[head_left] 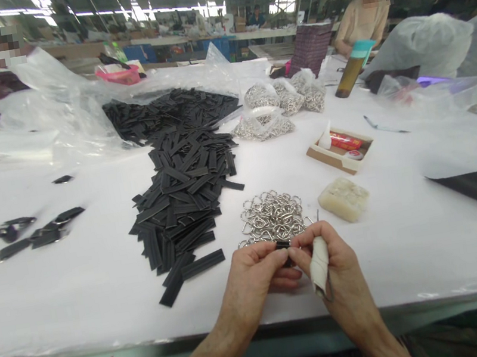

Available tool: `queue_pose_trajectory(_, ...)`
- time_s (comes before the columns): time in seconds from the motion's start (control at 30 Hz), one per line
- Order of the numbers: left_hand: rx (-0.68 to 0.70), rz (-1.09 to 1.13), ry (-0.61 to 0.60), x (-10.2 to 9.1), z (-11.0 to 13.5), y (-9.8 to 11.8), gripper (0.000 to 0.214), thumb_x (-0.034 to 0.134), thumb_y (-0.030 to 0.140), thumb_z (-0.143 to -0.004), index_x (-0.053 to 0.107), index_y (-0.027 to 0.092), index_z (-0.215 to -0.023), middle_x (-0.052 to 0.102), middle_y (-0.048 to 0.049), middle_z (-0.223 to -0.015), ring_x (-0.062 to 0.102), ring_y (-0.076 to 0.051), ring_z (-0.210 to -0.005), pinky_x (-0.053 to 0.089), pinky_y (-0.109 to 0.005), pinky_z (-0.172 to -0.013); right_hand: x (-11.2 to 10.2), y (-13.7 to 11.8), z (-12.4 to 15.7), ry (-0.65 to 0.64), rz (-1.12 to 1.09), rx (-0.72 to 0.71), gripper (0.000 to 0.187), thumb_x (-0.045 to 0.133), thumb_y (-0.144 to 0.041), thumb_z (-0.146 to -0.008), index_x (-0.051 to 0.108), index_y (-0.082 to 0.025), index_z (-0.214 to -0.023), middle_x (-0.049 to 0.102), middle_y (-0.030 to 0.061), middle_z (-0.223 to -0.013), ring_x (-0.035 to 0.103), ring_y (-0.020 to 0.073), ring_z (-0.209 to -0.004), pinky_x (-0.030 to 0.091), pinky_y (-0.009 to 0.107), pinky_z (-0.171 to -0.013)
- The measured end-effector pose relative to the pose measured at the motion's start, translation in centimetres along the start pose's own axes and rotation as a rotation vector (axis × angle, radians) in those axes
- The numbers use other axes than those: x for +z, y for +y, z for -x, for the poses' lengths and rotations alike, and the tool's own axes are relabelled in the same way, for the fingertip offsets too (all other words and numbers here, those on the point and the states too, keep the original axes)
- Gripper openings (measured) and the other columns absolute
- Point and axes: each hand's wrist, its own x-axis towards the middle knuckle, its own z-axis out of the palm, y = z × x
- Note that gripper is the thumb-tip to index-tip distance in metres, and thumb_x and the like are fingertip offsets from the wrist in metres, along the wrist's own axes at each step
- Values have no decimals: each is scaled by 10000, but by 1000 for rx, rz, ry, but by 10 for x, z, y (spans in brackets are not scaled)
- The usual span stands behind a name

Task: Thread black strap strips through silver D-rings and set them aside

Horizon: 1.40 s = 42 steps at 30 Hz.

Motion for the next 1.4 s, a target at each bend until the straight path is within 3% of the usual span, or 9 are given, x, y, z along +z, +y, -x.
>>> queue_pose_trajectory(0.47,15,-18,16,-1,0,0,182,681,267,-726,597,108,-754,664,-70,-705,675,-212,-654,573,-343,-638,2,-2,1,12,-26,21,153,619,-295,-804,494,-209,-778,568,-8,-726,531,128,-601,400,196,-454)
queue_pose_trajectory(0.67,32,-42,20,-2,-1,2,141,664,240,-739,644,101,-745,696,-74,-715,667,-161,-581,563,-247,-558,0,-1,-1,22,1,3,149,620,-309,-809,510,-208,-795,576,-10,-727,548,139,-643,423,212,-509)
queue_pose_trajectory(0.9,-2,-32,-1,-3,-3,7,134,656,224,-727,663,95,-692,704,-70,-698,634,-123,-485,530,-189,-457,-28,0,-2,47,31,-43,265,613,-447,-825,494,-213,-785,590,-18,-677,489,128,-600,407,221,-551)
queue_pose_trajectory(1.03,-21,-3,-9,-3,-6,7,133,664,227,-718,650,102,-676,705,-65,-685,624,-117,-457,515,-179,-430,-47,2,-2,46,-6,-12,334,531,-545,-842,508,-224,-931,609,-11,-648,441,130,-523,371,235,-496)
queue_pose_trajectory(1.13,-28,1,-17,-3,-8,8,134,664,227,-716,647,103,-668,704,-65,-682,621,-116,-451,510,-180,-423,-58,2,-3,98,69,-44,441,512,-605,-812,543,-213,-1011,565,-15,-647,399,127,-517,343,246,-494)
queue_pose_trajectory(1.23,-31,-4,-19,-2,-9,10,140,661,229,-711,651,95,-669,703,-70,-690,619,-114,-451,511,-183,-427,-66,3,-6,198,176,-56,475,503,-641,-791,588,-210,-973,508,-15,-642,420,144,-579,340,260,-532)
queue_pose_trajectory(1.4,-39,-14,-3,-1,-9,13,157,671,243,-694,652,93,-653,698,-71,-673,614,-114,-447,506,-183,-427,-70,8,-12,416,191,25,422,561,-610,-766,618,-209,-884,538,5,-678,476,175,-648,337,265,-527)
